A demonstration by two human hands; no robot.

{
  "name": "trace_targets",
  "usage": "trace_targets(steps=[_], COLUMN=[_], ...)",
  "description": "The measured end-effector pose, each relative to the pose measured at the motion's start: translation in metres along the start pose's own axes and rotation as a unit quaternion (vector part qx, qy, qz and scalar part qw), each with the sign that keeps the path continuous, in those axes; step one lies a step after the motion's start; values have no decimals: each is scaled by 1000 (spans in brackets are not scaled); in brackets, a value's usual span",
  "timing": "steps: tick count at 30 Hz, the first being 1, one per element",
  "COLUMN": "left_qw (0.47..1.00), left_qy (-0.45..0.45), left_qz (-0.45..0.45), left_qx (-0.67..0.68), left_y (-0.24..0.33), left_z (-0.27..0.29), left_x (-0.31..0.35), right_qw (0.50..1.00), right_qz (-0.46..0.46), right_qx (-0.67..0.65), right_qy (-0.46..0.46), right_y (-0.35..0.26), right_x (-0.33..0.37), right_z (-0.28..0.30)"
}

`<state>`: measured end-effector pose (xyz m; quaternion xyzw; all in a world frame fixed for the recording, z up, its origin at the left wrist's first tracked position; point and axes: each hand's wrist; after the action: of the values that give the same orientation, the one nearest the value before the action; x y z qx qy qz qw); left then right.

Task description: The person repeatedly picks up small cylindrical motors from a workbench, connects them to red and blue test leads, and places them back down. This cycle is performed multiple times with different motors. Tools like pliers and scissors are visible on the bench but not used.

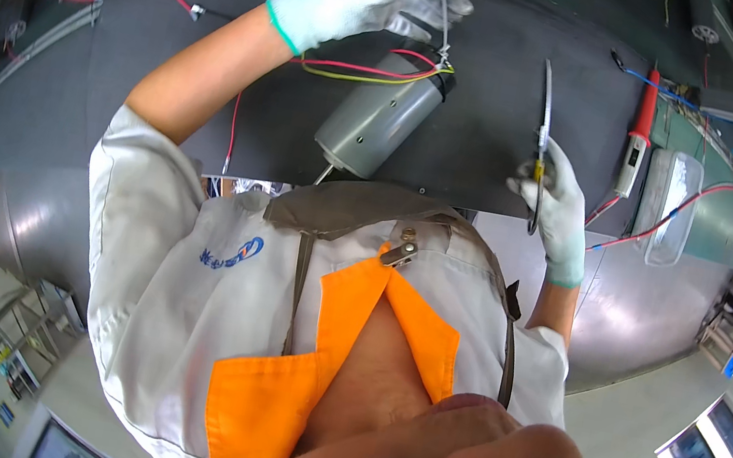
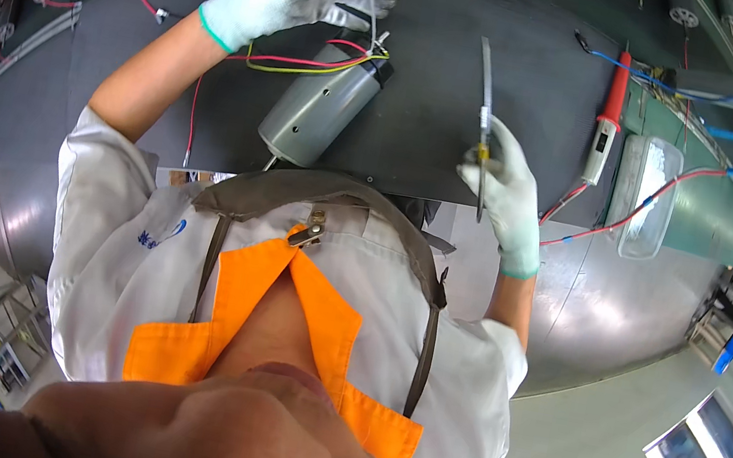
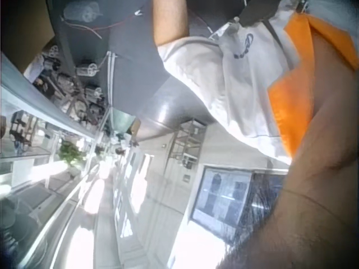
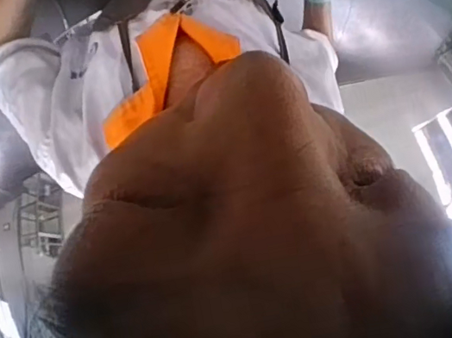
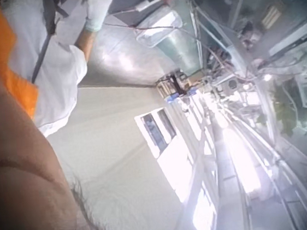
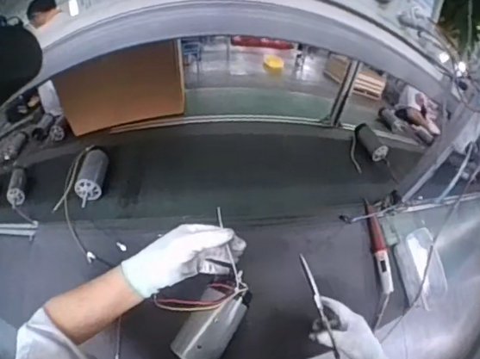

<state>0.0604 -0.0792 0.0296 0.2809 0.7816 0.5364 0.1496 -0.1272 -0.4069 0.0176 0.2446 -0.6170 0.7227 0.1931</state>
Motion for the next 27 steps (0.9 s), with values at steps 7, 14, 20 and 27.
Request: trace_targets(steps=[7,14,20,27], left_qw=[1000,989,896,724], left_qy=[4,99,-292,30], left_qz=[11,-89,-69,-261], left_qx=[28,-66,-329,-638], left_y=[-3,6,69,5], left_z=[1,-4,35,-15], left_x=[-4,12,181,171], right_qw=[898,803,706,958], right_qz=[152,160,170,-105], right_qx=[411,569,651,100], right_qy=[-29,75,222,-246], right_y=[-70,-78,-40,-45], right_x=[-35,-26,-32,-44], right_z=[-40,-44,4,-65])
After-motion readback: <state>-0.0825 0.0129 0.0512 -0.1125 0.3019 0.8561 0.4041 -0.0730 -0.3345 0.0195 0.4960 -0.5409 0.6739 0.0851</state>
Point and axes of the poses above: each hand's wrist, its own x-axis away from the middle knuckle, its own z-axis out of the back of the hand, y = z × x, and after that the axes turned 13 degrees about -z, right-handed
